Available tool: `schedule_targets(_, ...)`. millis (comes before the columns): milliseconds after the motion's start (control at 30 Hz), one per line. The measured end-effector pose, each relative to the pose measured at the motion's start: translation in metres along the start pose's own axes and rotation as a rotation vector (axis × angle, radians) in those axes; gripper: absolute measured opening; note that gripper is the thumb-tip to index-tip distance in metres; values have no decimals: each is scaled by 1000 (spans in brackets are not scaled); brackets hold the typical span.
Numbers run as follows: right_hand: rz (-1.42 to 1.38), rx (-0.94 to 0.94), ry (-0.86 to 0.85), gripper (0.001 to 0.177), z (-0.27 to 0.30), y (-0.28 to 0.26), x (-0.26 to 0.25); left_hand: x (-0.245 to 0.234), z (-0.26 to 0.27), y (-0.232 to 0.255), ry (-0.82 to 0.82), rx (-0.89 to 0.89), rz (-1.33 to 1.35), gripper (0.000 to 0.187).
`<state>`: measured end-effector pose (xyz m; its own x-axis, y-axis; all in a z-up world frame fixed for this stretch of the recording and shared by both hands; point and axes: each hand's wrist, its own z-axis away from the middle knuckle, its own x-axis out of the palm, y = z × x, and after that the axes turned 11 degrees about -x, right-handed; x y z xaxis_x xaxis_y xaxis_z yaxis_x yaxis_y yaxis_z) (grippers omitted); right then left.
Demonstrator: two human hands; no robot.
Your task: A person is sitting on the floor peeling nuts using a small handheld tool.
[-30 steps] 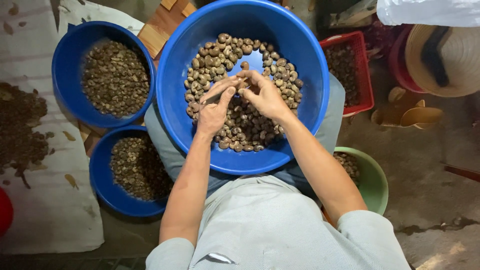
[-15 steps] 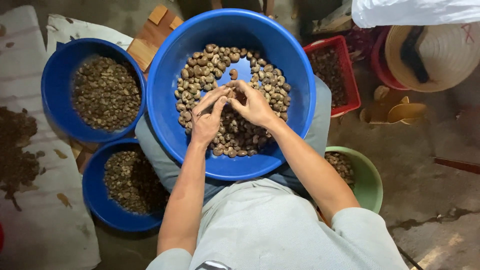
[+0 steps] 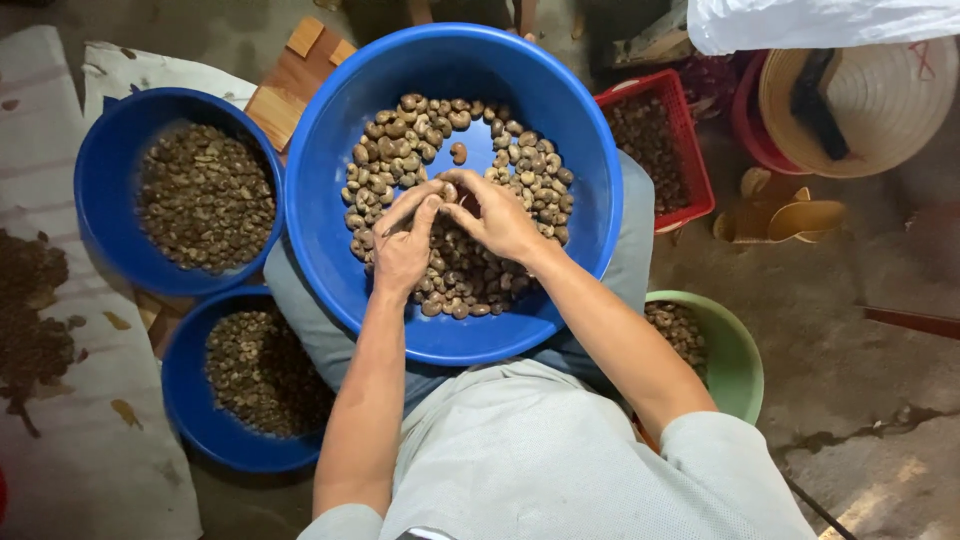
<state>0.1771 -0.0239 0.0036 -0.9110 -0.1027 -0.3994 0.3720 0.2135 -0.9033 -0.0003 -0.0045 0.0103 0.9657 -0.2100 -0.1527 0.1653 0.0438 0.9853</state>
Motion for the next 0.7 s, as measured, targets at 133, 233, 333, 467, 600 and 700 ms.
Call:
schedule_targets(133,35,-23,1,37,2,7,0,3,0,3,-41,6,20,23)
schedule_targets(233,32,-24,-11,37,3,1,-2,3,0,-8,-19,-21,27,23)
schedule_targets(333,69,-34,-2,38,0,3,-1,1,-2,-4,-3,-5,18,20)
schedule_targets(467,99,-74,16,34,2,-1,0,-3,2,-7,7,-57,69,24)
schedule_targets(600,107,-84,48,33,-2,-1,0,0,-3,-7,-11,-10,79,20)
schedule_targets(700,143,-96,47,35,-2,5,1,2,-2,-5,-17,-1,57,19)
